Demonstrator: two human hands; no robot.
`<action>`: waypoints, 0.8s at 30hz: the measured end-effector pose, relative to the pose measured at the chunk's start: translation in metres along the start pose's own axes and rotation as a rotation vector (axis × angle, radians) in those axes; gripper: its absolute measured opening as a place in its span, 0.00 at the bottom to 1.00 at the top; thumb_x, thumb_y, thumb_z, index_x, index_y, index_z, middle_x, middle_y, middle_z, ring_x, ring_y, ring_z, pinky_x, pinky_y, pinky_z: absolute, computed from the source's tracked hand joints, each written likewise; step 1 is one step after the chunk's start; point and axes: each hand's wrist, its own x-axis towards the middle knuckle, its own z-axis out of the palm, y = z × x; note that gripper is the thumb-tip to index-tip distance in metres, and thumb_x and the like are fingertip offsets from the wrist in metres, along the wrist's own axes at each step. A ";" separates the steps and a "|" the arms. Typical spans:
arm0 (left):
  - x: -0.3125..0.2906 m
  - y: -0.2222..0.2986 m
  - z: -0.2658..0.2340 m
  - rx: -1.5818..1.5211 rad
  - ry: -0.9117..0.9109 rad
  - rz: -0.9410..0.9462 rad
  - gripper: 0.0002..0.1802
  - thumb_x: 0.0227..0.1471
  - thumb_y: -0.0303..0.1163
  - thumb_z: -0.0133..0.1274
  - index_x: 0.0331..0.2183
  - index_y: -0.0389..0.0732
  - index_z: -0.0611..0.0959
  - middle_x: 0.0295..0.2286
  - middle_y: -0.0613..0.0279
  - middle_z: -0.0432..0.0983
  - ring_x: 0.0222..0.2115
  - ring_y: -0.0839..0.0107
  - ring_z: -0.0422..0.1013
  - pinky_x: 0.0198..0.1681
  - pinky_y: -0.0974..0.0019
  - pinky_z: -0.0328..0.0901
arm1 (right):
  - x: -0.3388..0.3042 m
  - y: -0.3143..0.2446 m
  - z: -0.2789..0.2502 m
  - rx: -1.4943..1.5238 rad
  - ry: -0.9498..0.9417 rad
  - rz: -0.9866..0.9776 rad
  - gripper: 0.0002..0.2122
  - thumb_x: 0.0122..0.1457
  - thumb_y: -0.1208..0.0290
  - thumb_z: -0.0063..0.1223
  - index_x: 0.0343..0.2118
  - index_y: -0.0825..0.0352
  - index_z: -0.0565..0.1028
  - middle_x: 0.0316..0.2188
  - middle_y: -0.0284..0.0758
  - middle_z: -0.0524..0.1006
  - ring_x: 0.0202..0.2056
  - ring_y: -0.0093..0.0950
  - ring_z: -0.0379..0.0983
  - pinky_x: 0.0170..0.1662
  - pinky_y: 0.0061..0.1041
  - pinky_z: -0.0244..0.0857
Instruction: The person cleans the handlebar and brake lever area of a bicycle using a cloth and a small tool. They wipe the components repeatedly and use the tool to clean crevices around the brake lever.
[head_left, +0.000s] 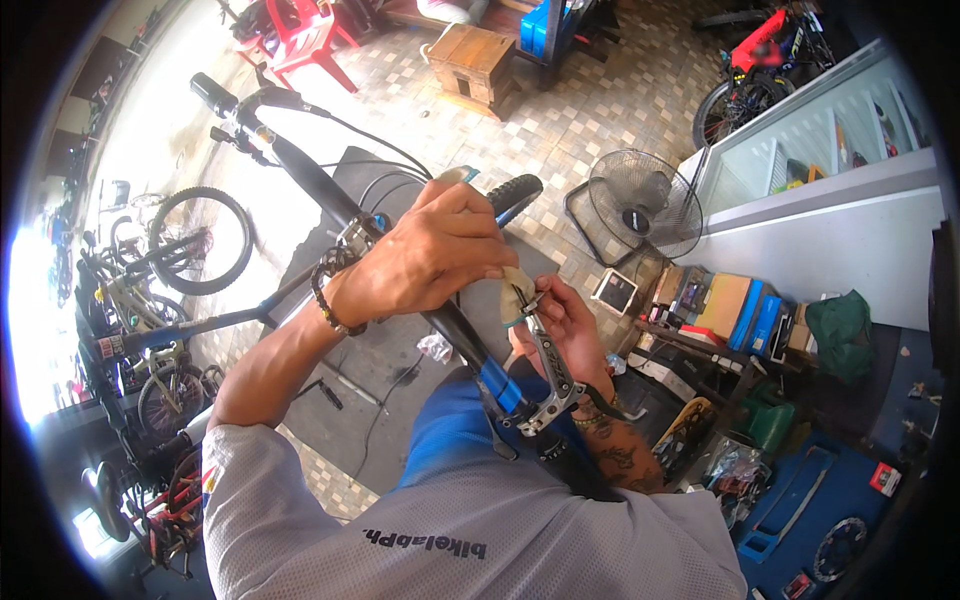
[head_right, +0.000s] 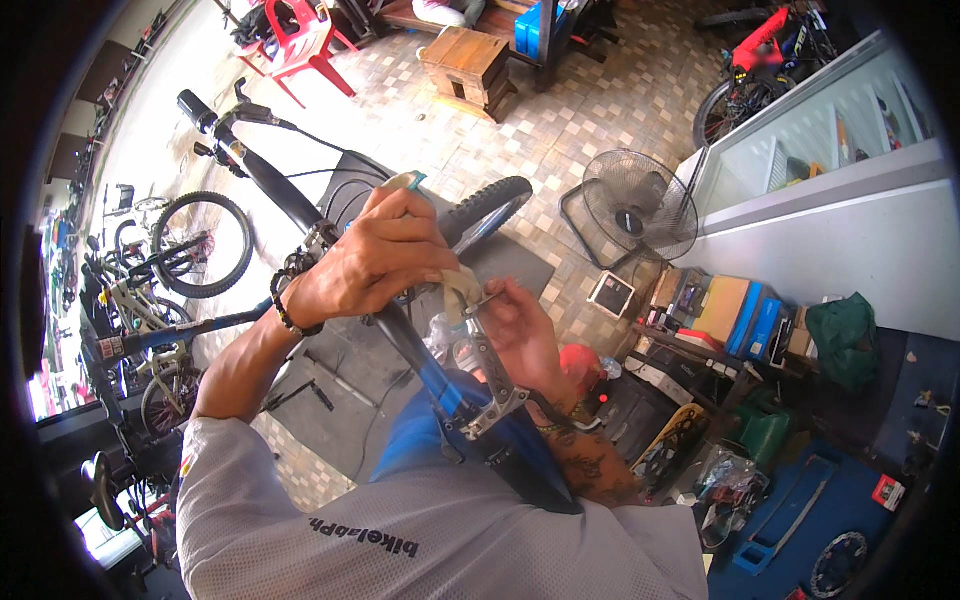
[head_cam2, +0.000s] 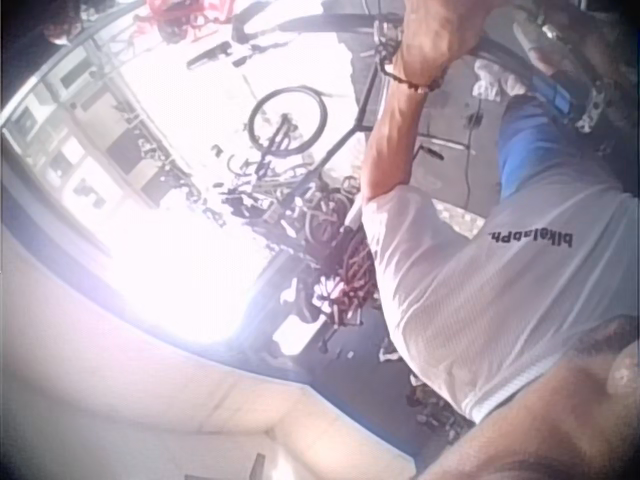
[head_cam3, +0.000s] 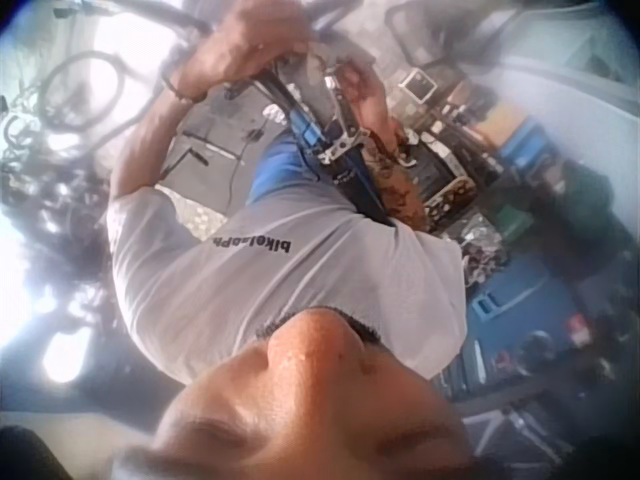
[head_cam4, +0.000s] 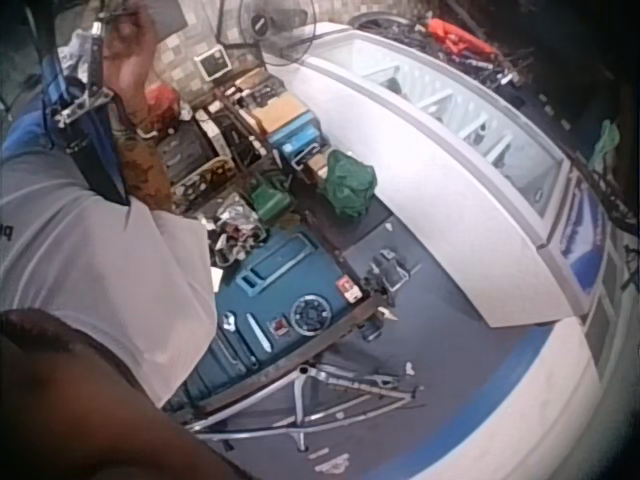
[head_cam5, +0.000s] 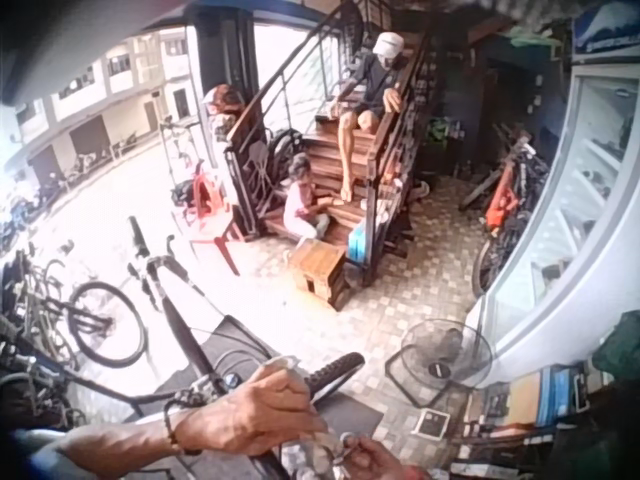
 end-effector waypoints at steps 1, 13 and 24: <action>0.000 0.000 0.000 -0.001 0.005 0.004 0.12 0.55 0.34 0.69 0.42 0.43 0.91 0.37 0.67 0.82 0.46 0.61 0.71 0.56 0.53 0.62 | 0.000 0.001 -0.001 0.002 0.010 -0.009 0.14 0.81 0.58 0.47 0.48 0.63 0.79 0.24 0.21 0.69 0.25 0.17 0.63 0.30 0.20 0.62; -0.003 -0.002 0.003 -0.019 0.007 -0.004 0.12 0.56 0.33 0.69 0.43 0.43 0.91 0.38 0.66 0.83 0.47 0.60 0.73 0.55 0.52 0.63 | -0.016 -0.059 0.138 -1.977 -0.574 -0.738 0.11 0.79 0.68 0.51 0.39 0.70 0.77 0.32 0.35 0.81 0.24 0.26 0.74 0.30 0.26 0.69; -0.001 -0.003 0.002 -0.015 0.030 -0.015 0.12 0.55 0.31 0.70 0.43 0.44 0.91 0.38 0.67 0.83 0.46 0.61 0.72 0.57 0.52 0.63 | -0.014 -0.061 0.077 -0.928 0.068 -0.506 0.21 0.81 0.55 0.45 0.41 0.69 0.80 0.22 0.28 0.73 0.23 0.17 0.66 0.29 0.20 0.58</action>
